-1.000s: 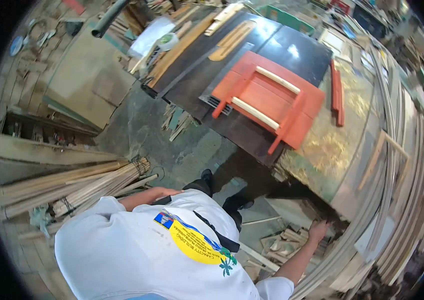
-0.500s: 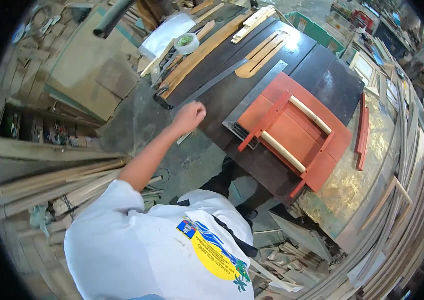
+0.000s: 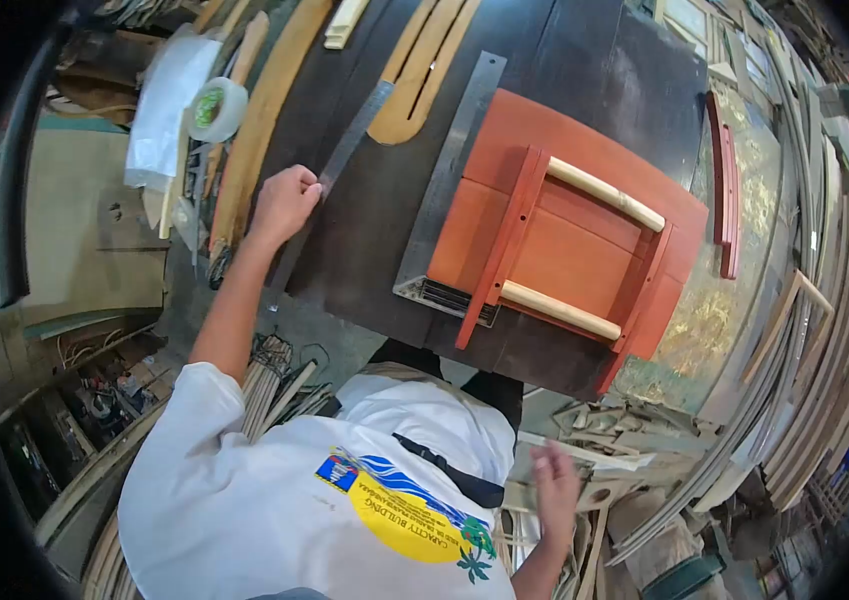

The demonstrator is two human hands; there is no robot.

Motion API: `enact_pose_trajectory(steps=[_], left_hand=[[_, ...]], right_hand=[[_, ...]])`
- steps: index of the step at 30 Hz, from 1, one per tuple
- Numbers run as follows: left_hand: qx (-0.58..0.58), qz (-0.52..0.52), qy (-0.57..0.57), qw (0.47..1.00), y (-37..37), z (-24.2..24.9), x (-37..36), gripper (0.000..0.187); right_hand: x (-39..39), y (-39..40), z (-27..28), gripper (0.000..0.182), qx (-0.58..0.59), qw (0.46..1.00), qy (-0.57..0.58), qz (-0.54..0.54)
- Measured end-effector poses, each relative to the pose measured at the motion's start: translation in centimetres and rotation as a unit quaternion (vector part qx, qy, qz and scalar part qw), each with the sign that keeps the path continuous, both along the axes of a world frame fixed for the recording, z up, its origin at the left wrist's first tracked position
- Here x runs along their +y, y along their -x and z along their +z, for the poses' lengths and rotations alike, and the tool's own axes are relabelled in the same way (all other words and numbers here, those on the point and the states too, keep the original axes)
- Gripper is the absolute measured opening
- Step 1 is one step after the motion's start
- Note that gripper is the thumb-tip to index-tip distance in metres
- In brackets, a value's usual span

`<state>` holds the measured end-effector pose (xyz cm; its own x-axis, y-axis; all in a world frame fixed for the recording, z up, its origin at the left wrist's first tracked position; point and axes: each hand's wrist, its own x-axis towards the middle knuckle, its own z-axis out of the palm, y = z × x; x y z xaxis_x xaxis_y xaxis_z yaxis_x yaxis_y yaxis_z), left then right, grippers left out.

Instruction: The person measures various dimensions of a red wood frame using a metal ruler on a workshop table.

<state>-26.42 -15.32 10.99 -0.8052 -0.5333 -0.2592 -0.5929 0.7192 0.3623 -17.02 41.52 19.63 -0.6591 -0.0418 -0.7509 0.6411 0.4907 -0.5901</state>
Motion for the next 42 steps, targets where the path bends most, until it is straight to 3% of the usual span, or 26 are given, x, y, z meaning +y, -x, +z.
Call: enact_pose_trajectory(steps=[3, 6, 9, 11, 13, 15, 17, 18, 20, 21, 23, 27, 29, 32, 34, 39, 42], left_hand=[[-0.009, -0.013, -0.014, 1.000, 0.0, 0.9, 0.3, 0.026], [-0.003, -0.029, 0.019, 0.999, 0.1, 0.6, -0.1, 0.023], [-0.003, -0.040, 0.034, 0.999, 0.6, 1.2, 0.8, 0.022], [-0.020, -0.022, 0.043, 0.999, 1.1, 1.5, 1.0, 0.017], [0.109, 0.043, -0.176, 0.977, 1.6, 1.5, 0.5, 0.011], [0.121, 0.019, -0.169, 0.978, 2.4, 3.5, 0.9, 0.015], [0.223, -0.020, -0.189, 0.956, 3.6, 6.5, 2.1, 0.028], [0.219, -0.013, -0.178, 0.959, 3.6, 7.6, 1.7, 0.028], [0.224, -0.211, -0.024, 0.951, 3.8, 8.5, 1.0, 0.037], [0.220, -0.207, -0.021, 0.953, 3.3, 8.3, 0.5, 0.037], [0.161, -0.285, 0.033, 0.944, 2.1, 7.2, -0.5, 0.040], [0.157, -0.301, -0.008, 0.941, -0.7, 3.8, -0.1, 0.039], [0.177, -0.327, 0.010, 0.928, -1.2, 3.0, 0.5, 0.039], [0.196, -0.335, 0.004, 0.922, -1.4, 1.5, 0.8, 0.038], [0.213, -0.345, -0.014, 0.914, -1.2, 0.7, 1.4, 0.038], [0.200, -0.382, 0.018, 0.902, -1.2, -0.3, 1.4, 0.041], [0.191, -0.391, 0.021, 0.900, -0.9, 0.0, 1.6, 0.041]], right_hand=[[-0.1, 6.8, -0.3, 0.028, 0.190, 0.982, -0.011, -0.016], [2.5, 13.4, -2.9, 0.025, 0.344, 0.924, -0.165, 0.001], [4.3, 19.3, -6.0, 0.026, 0.380, 0.906, -0.185, -0.029], [6.8, 22.2, -9.6, 0.025, 0.420, 0.898, -0.109, -0.071], [7.9, 23.8, -11.4, 0.025, 0.406, 0.903, -0.107, -0.086], [9.0, 25.1, -12.9, 0.024, 0.393, 0.909, -0.096, -0.096], [9.5, 25.3, -14.1, 0.024, 0.363, 0.914, -0.139, -0.116], [8.6, 25.2, -14.1, 0.024, 0.378, 0.905, -0.141, -0.135], [9.3, 25.3, -15.2, 0.024, 0.369, 0.911, -0.086, -0.165], [9.5, 25.5, -15.5, 0.024, 0.364, 0.909, -0.041, -0.198], [9.9, 25.6, -16.0, 0.024, 0.363, 0.908, -0.061, -0.198], [9.2, 25.7, -15.6, 0.033, 0.394, 0.867, -0.297, -0.060], [9.7, 26.4, -15.9, 0.035, 0.353, 0.876, -0.322, -0.070], [10.5, 26.9, -17.5, 0.031, 0.395, 0.855, -0.335, -0.037], [10.7, 26.7, -17.6, 0.032, 0.405, 0.858, -0.305, -0.082], [8.2, 26.4, -15.5, 0.032, 0.380, 0.836, -0.394, -0.047], [10.3, 26.3, -17.2, 0.031, 0.420, 0.830, -0.364, -0.045]])
